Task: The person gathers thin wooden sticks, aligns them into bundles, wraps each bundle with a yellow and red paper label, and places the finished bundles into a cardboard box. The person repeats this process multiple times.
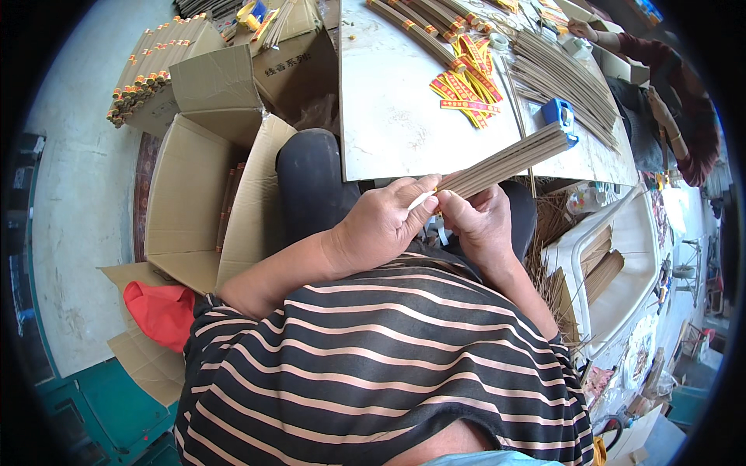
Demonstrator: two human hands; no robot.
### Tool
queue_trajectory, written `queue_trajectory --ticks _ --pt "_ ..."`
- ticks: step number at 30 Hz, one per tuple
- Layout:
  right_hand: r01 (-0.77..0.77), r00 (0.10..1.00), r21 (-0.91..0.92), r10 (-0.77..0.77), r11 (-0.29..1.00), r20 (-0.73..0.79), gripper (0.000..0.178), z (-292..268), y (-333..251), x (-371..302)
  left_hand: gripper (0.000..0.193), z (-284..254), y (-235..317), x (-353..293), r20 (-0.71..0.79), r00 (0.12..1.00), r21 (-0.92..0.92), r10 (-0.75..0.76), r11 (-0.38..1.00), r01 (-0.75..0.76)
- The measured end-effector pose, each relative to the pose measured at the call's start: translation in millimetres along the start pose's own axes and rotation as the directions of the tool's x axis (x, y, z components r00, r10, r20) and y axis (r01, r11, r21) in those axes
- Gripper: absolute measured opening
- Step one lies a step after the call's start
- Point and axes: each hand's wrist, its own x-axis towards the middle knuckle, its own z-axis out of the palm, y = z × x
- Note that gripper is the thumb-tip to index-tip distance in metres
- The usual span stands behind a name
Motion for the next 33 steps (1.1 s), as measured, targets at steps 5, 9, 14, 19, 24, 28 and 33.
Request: queue_trajectory --ticks 5,9,14,19,24,28,33 --pt "0.006 1.0 -0.006 -0.006 1.0 -0.023 0.021 0.9 -3.4 -1.8 0.035 -2.9 2.8 2.4 0.041 0.993 0.14 0.114 0.983 -0.119" --pt "-0.038 0.996 0.092 0.044 0.995 -0.074 0.02 2.8 -1.3 0.8 0.047 -0.4 -1.6 2.8 0.1 0.969 0.299 0.224 0.923 -0.244" --pt "-0.061 0.996 0.044 0.064 0.997 -0.062 0.026 -2.7 1.7 5.8 0.063 6.1 -15.7 2.6 0.12 0.961 0.406 0.248 0.871 -0.276" --pt "-0.113 0.993 0.005 0.113 0.994 -0.025 0.031 -6.2 -0.7 12.0 0.054 7.5 -25.6 5.5 0.188 0.936 0.569 0.299 0.743 -0.352" --pt "-0.072 0.995 -0.061 0.068 0.996 -0.066 0.03 -3.0 -2.3 16.7 0.056 6.7 -28.8 8.0 0.189 0.946 0.567 0.264 0.757 -0.325" --pt "-0.086 0.995 -0.048 0.089 0.995 0.053 0.032 -9.9 -4.4 19.2 0.061 3.8 -21.8 6.9 0.153 0.97 0.456 0.188 0.858 -0.238" --pt "-0.051 0.992 -0.046 0.056 0.998 0.117 0.033 -11.0 -13.0 17.3 0.063 0.2 -17.4 7.5 0.14 0.981 0.342 0.137 0.923 -0.177"
